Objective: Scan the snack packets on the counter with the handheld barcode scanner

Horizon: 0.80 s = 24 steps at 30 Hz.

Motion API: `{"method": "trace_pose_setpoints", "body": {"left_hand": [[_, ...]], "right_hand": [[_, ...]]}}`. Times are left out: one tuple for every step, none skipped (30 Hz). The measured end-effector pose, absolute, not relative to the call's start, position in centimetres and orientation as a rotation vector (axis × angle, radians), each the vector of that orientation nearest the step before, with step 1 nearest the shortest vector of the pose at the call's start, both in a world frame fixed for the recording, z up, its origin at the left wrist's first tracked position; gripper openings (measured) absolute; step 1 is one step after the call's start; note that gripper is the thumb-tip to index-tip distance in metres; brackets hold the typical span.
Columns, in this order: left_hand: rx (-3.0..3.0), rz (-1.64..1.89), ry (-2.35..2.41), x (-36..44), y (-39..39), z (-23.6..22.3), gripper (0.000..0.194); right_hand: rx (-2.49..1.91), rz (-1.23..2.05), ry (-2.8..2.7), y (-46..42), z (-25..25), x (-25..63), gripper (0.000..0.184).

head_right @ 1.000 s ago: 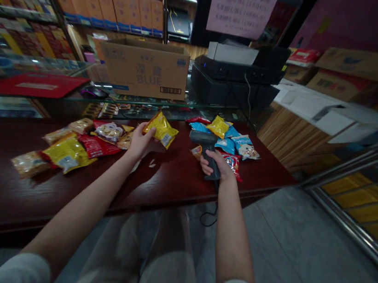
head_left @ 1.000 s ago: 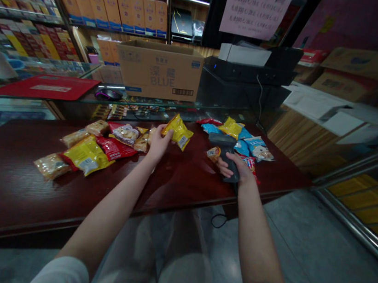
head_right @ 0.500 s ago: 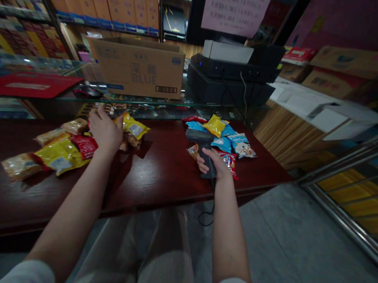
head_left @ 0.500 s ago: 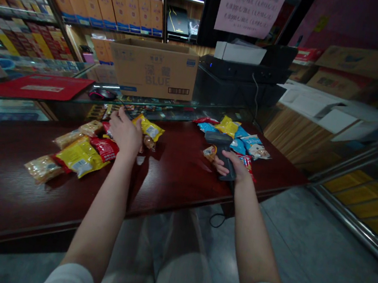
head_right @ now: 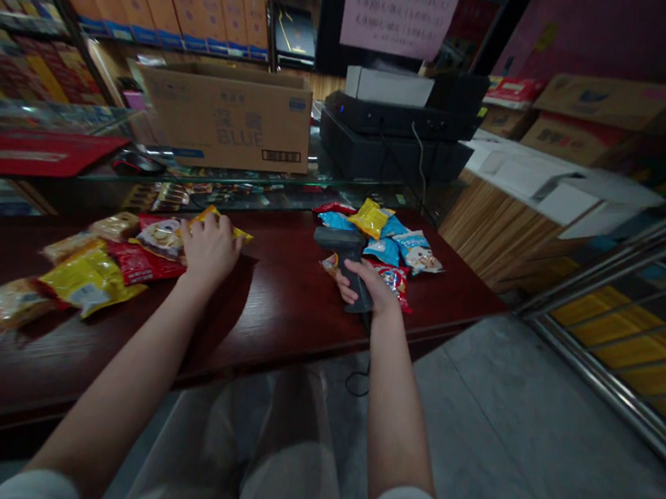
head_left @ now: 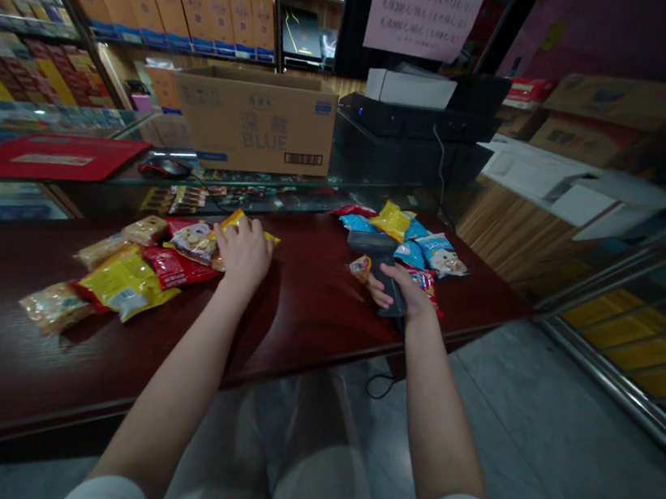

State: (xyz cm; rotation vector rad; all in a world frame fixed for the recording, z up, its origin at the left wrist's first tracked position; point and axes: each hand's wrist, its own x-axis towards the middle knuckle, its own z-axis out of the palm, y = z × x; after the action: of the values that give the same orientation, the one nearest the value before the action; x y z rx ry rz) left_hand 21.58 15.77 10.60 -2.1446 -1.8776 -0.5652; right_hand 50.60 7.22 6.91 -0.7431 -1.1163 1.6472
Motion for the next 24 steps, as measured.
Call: {"method": "trace_pose_setpoints", "body": {"left_hand": [[-2.141, -0.559, -1.891, 21.5, 15.7, 10.7, 0.040], [-2.140, -0.557, -1.900, 21.5, 15.6, 10.8, 0.040], [-2.135, -0.563, -1.913, 21.5, 15.5, 10.9, 0.039], [-2.126, -0.578, -1.922, 21.6, 15.5, 10.8, 0.040], [-2.122, -0.600, -1.916, 21.7, 15.5, 10.8, 0.040], [-2.133, -0.623, -1.888, 22.0, 15.5, 10.7, 0.040], [-2.168, -0.642, -1.829, 22.4, 15.6, 10.6, 0.041], [-2.228, -0.655, -1.745, 23.1, 15.8, 10.5, 0.040], [-2.310, -0.657, -1.645, 23.8, 16.0, 10.4, 0.040], [-2.404, -0.650, -1.543, 24.8, 16.3, 10.3, 0.039], [-2.499, -0.636, -1.457, 25.9, 16.7, 10.2, 0.038], [-2.593, -0.618, -1.397, 27.2, 17.2, 10.1, 0.037], [-2.680, -0.602, -1.376, 28.5, 17.7, 10.0, 0.038], [-2.761, -0.591, -1.383, 29.9, 18.4, 9.8, 0.039], [-2.831, -0.600, -1.404, 31.3, 19.1, 9.6, 0.042], [-2.885, -0.643, -1.417, 32.7, 19.8, 9.4, 0.045], [-2.930, -0.714, -1.417, 33.9, 20.5, 9.1, 0.050], [-2.969, -0.796, -1.417, 35.1, 21.2, 8.9, 0.055], [-3.004, -0.862, -1.424, 36.1, 21.9, 8.6, 0.062], [-3.037, -0.886, -1.447, 36.9, 22.5, 8.4, 0.067], [-3.070, -0.857, -1.489, 37.6, 23.0, 8.2, 0.072], [-3.091, -0.784, -1.543, 38.1, 23.4, 7.9, 0.075], [-3.095, -0.693, -1.599, 38.5, 23.7, 7.7, 0.078], [-3.089, -0.612, -1.644, 38.7, 24.0, 7.5, 0.081]], "right_hand": [[-0.735, 1.647, -1.113, 7.2, 6.9, 50.6, 0.036], [-0.724, 1.644, -1.105, 7.2, 7.0, 50.7, 0.037], [-0.711, 1.640, -1.091, 7.2, 7.0, 50.7, 0.037], [-0.698, 1.632, -1.071, 7.3, 7.0, 50.9, 0.038], [-0.686, 1.619, -1.045, 7.4, 7.1, 51.0, 0.039], [-0.677, 1.600, -1.016, 7.6, 7.1, 51.1, 0.039], [-0.672, 1.579, -0.988, 7.7, 7.1, 51.3, 0.039], [-0.669, 1.557, -0.959, 7.9, 7.1, 51.5, 0.038], [-0.667, 1.534, -0.934, 8.0, 7.1, 51.6, 0.037], [-0.663, 1.514, -0.912, 8.1, 7.1, 51.7, 0.036], [-0.657, 1.499, -0.892, 8.2, 7.1, 51.8, 0.035], [-0.649, 1.489, -0.876, 8.3, 7.1, 51.9, 0.034], [-0.640, 1.483, -0.861, 8.4, 7.1, 51.9, 0.034], [-0.631, 1.479, -0.846, 8.4, 7.0, 51.9, 0.034], [-0.626, 1.475, -0.832, 8.5, 7.0, 51.9, 0.034], [-0.625, 1.468, -0.816, 8.6, 6.9, 51.9, 0.035], [-0.626, 1.457, -0.800, 8.6, 6.9, 51.9, 0.035], [-0.630, 1.447, -0.786, 8.7, 6.8, 51.9, 0.035], [-0.635, 1.441, -0.774, 8.7, 6.8, 51.9, 0.035], [-0.640, 1.439, -0.765, 8.8, 6.8, 51.9, 0.035], [-0.644, 1.441, -0.758, 8.8, 6.8, 51.9, 0.034], [-0.645, 1.446, -0.752, 8.8, 6.8, 51.9, 0.033], [-0.642, 1.453, -0.748, 8.8, 6.8, 51.9, 0.033], [-0.636, 1.459, -0.746, 8.7, 6.8, 51.8, 0.034]]}}
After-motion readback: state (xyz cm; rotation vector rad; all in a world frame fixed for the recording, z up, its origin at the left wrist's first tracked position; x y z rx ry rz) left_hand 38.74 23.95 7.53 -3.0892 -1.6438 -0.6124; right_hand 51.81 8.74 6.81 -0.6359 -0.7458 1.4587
